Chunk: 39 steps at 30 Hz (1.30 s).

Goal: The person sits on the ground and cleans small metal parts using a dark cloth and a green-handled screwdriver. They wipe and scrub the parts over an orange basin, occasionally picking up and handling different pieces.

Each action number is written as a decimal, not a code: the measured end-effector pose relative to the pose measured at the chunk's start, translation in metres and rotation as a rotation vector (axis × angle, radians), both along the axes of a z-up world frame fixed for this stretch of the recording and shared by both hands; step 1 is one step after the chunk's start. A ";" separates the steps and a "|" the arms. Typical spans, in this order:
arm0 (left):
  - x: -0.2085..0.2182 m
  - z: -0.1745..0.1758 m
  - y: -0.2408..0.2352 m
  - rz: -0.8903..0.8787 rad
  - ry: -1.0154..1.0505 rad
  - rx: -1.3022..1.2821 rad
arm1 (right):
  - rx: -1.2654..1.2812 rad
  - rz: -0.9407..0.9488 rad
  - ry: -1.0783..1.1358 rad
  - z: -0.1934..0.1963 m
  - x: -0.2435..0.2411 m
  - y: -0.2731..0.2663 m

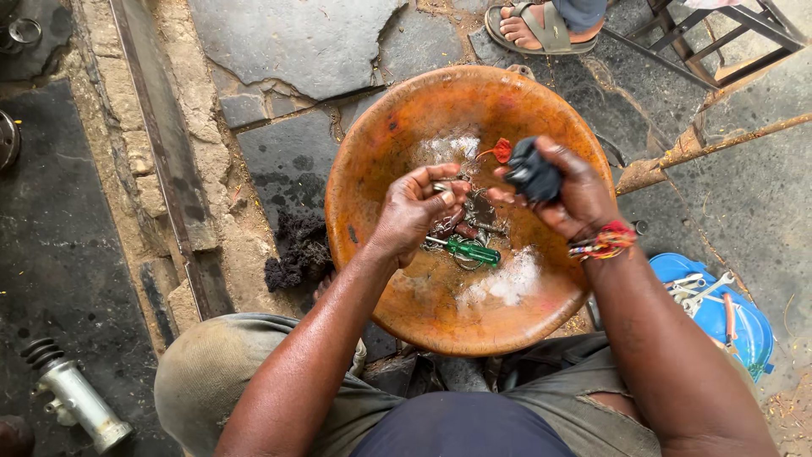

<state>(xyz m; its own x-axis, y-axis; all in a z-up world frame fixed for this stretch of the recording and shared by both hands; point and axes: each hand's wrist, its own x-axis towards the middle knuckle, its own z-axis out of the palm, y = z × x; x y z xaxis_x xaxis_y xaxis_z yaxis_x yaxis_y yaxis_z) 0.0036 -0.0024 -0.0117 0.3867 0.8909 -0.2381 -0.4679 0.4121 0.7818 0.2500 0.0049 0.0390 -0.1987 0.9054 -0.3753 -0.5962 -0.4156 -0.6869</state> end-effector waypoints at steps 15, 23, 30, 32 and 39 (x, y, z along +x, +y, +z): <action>0.032 -0.052 -0.021 -0.055 0.063 0.131 | 0.382 0.173 -0.558 -0.001 -0.091 -0.036; 0.030 -0.044 -0.016 -0.014 0.083 -0.048 | 0.352 0.091 -0.581 0.008 -0.088 -0.041; 0.013 -0.011 -0.003 0.138 0.151 -0.028 | 0.503 0.170 -1.057 0.020 -0.038 -0.015; 0.011 -0.005 -0.002 0.157 0.136 -0.039 | 0.606 0.208 -1.303 0.018 -0.034 -0.015; 0.015 0.004 0.001 0.179 0.236 -0.018 | 0.582 0.348 -1.189 0.025 -0.041 -0.021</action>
<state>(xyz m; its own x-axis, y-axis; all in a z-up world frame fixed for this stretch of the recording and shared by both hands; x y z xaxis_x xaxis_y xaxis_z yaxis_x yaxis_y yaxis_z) 0.0186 -0.0019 -0.0082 0.1555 0.9349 -0.3190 -0.3402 0.3538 0.8712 0.2085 -0.0164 0.0636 -0.2744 0.9595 -0.0636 0.5454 0.1008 -0.8321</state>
